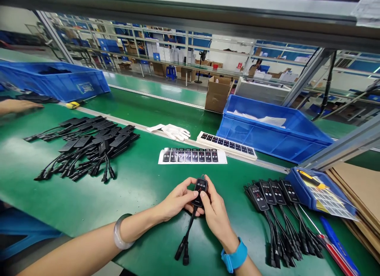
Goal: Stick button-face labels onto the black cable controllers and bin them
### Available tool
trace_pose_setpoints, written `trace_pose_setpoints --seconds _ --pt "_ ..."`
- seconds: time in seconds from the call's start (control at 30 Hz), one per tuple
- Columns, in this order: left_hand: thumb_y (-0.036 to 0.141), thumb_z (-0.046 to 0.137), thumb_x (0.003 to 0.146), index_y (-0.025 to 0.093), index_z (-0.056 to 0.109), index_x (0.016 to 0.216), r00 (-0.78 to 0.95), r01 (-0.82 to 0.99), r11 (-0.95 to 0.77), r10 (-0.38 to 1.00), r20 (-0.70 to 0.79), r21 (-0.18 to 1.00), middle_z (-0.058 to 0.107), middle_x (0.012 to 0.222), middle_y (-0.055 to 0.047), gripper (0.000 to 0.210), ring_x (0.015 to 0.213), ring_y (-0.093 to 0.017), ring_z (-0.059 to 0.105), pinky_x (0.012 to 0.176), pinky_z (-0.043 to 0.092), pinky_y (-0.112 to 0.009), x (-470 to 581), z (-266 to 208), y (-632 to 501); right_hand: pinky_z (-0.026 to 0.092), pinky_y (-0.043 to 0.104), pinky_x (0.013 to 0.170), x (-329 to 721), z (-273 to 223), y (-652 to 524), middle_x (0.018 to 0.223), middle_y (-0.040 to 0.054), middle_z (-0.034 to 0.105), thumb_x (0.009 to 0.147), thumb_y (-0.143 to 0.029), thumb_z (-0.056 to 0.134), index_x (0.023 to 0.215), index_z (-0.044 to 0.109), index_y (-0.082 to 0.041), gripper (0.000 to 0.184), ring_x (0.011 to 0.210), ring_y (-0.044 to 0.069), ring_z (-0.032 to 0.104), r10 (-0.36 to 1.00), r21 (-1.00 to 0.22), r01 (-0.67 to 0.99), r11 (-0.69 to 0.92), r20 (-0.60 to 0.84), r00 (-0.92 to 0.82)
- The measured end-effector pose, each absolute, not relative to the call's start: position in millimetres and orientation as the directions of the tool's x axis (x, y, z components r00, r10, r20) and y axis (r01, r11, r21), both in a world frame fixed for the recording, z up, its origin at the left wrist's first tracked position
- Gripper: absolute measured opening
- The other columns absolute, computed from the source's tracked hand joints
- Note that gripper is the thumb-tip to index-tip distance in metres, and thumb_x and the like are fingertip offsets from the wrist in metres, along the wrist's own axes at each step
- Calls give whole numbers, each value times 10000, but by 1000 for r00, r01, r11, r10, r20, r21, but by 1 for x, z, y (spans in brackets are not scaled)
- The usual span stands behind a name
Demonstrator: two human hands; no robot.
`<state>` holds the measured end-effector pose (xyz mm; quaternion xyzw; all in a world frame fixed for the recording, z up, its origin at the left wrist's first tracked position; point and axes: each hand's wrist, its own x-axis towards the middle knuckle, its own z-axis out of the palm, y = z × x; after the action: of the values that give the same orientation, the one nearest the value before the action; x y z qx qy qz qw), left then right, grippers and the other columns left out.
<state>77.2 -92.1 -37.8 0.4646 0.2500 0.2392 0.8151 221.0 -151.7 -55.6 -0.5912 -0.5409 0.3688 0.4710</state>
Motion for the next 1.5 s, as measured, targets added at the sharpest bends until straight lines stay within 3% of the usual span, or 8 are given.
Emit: trace_pose_setpoints --seconds 0.2,0.4,0.53,0.63,0.77,0.93,1.17,1.5 --pt "438 629 783 177 406 1010 747 -163 429 642 -174 888 682 728 -51 411 588 -174 672 559 526 -263 80 -41 -92 508 349 875 215 -53 -152 1207 102 607 939 -419 371 1404 356 -176 524 1019 210 614 979 -892 450 42 126 159" --pt "563 408 889 197 279 1333 803 -298 470 595 -48 830 656 1059 -138 590 927 -229 660 876 481 -428 78 -35 -90 513 360 879 218 -37 -153 1210 115 571 881 -354 513 1405 317 -187 584 1086 235 567 930 -650 749 130 343 136" --pt "543 339 914 221 258 1402 784 -71 -27 616 73 997 543 1271 -158 590 1134 -254 551 981 406 -475 66 -36 -76 507 385 862 257 -9 -154 1145 170 548 894 -266 442 1326 418 -110 459 1021 259 593 884 -392 918 -54 408 227" --pt "431 451 891 217 371 1355 707 289 -552 674 214 782 489 1332 -133 518 1236 -268 445 1050 333 -485 59 -39 -61 525 401 732 304 10 -160 1097 206 514 871 -231 438 1270 478 -68 432 828 270 645 839 -127 903 -410 336 428" --pt "394 541 840 149 391 1345 635 603 -666 734 241 440 371 1424 -192 581 1347 -348 277 1084 217 -569 55 -44 -45 492 444 655 351 18 -168 949 259 554 825 -104 388 1101 575 12 353 716 322 659 791 106 792 -602 211 574" --pt "437 558 834 118 383 1352 623 666 -632 763 170 396 386 1392 -233 633 1352 -388 257 1068 224 -588 54 -49 -37 447 543 648 359 14 -147 901 337 576 777 -64 379 1004 630 36 353 803 445 638 811 66 821 -568 219 543" --pt "373 534 864 144 471 1292 645 662 -680 731 221 316 471 1238 -199 489 1243 -366 398 1025 287 -582 52 -48 -37 462 317 812 321 -19 -57 955 106 689 836 -228 426 1064 672 -143 346 871 221 647 944 -262 948 -180 224 241" --pt "421 576 833 150 521 1229 661 650 -699 713 234 298 492 1186 -187 483 1183 -343 433 1013 301 -574 50 -46 -35 468 362 707 306 -51 -35 790 111 683 714 -460 476 756 659 -153 360 693 244 629 853 -624 771 -130 326 407"
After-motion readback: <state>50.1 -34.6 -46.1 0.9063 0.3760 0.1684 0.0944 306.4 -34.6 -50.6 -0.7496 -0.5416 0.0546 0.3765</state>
